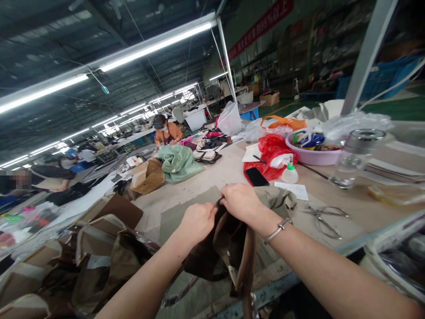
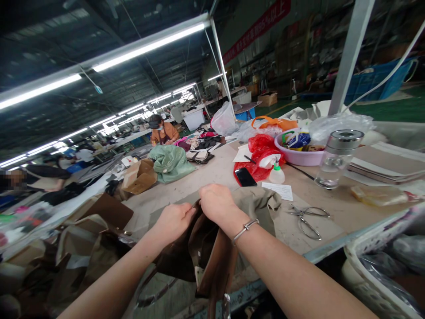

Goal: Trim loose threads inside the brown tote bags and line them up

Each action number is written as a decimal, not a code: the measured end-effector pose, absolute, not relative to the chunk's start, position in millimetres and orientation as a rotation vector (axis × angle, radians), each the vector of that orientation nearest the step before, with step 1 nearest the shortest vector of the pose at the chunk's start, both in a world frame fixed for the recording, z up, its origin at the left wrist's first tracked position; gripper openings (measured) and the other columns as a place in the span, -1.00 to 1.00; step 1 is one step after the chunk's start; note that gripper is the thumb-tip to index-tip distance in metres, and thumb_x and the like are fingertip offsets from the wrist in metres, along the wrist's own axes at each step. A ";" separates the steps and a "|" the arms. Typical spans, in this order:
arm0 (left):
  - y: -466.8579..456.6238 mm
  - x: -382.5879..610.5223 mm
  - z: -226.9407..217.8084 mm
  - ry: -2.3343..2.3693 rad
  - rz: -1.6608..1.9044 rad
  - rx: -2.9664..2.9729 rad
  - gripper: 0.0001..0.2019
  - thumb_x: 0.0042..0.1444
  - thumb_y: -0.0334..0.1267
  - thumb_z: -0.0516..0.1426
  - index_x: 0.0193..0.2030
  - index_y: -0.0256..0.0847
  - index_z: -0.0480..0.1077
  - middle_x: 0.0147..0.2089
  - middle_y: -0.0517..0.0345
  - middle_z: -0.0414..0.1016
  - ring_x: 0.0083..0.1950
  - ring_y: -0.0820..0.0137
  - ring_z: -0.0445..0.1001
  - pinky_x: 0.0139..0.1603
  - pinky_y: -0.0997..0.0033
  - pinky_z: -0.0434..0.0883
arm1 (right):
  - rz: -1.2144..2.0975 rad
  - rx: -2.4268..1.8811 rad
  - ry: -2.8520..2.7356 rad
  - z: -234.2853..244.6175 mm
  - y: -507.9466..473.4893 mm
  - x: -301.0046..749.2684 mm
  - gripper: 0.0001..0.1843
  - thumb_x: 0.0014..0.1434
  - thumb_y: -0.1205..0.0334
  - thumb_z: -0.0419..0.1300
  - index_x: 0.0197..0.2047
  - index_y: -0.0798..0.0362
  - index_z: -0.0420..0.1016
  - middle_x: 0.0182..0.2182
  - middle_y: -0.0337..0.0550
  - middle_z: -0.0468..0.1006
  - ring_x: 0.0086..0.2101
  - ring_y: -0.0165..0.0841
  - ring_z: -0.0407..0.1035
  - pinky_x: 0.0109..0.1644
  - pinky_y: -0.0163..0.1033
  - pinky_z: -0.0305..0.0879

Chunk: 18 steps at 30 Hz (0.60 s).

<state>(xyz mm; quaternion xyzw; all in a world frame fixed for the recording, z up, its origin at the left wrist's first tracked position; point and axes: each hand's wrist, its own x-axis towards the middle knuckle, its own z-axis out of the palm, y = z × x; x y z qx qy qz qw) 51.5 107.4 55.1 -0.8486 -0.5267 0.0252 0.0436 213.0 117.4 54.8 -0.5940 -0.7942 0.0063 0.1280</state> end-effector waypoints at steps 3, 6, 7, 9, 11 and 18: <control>109.7 51.3 58.4 -1.666 0.102 -2.593 -0.65 0.22 -0.11 -0.09 -0.34 -0.23 0.43 -0.36 0.00 0.52 -0.27 0.25 0.49 -0.31 0.38 0.28 | 0.012 -1.743 -2.300 55.7 118.6 210.2 -0.75 0.15 0.17 0.06 -0.25 0.07 0.52 -0.30 0.00 0.56 -0.25 -0.21 0.44 -0.24 -0.25 0.29; 115.1 51.8 60.2 -1.701 0.047 -2.642 -0.69 0.17 -0.06 -0.03 -0.23 -0.20 0.44 -0.28 0.03 0.54 -0.21 0.26 0.49 -0.26 0.39 0.31 | 0.022 -1.746 -2.301 55.0 120.6 207.6 -0.74 0.16 0.17 0.05 -0.26 0.08 0.53 -0.31 0.01 0.56 -0.26 -0.21 0.44 -0.24 -0.25 0.30; 117.7 52.4 59.9 -1.687 0.009 -2.662 -0.69 0.17 -0.06 -0.02 -0.18 -0.18 0.44 -0.25 0.04 0.54 -0.19 0.27 0.49 -0.23 0.39 0.32 | 0.028 -1.747 -2.301 54.6 121.8 206.8 -0.74 0.16 0.17 0.05 -0.26 0.09 0.52 -0.30 0.02 0.55 -0.25 -0.21 0.44 -0.23 -0.25 0.29; 123.2 54.0 57.9 -1.646 -0.035 -2.683 -0.70 0.19 -0.09 -0.03 -0.14 -0.16 0.44 -0.21 0.04 0.54 -0.16 0.27 0.49 -0.19 0.39 0.32 | 0.042 -1.745 -2.300 54.4 124.7 206.2 -0.73 0.17 0.17 0.05 -0.25 0.11 0.52 -0.30 0.04 0.55 -0.24 -0.22 0.44 -0.21 -0.26 0.28; 127.9 55.6 55.0 -1.616 -0.022 -2.671 -0.70 0.20 -0.12 -0.05 -0.20 -0.19 0.45 -0.24 0.00 0.55 -0.18 0.26 0.49 -0.19 0.38 0.33 | 0.051 -1.727 -2.313 55.8 125.6 208.6 -0.75 0.17 0.18 0.06 -0.27 0.11 0.52 -0.30 0.01 0.56 -0.24 -0.24 0.44 -0.20 -0.28 0.27; 133.1 52.8 48.6 -1.627 -0.040 -2.628 -0.63 0.24 -0.16 -0.14 -0.30 -0.26 0.45 -0.35 -0.06 0.52 -0.25 0.24 0.50 -0.27 0.37 0.33 | 0.127 -1.376 -2.227 69.5 59.4 247.2 -0.69 0.26 0.08 -0.02 -0.08 0.02 0.43 -0.22 -0.10 0.52 -0.23 -0.35 0.39 -0.16 -0.31 0.28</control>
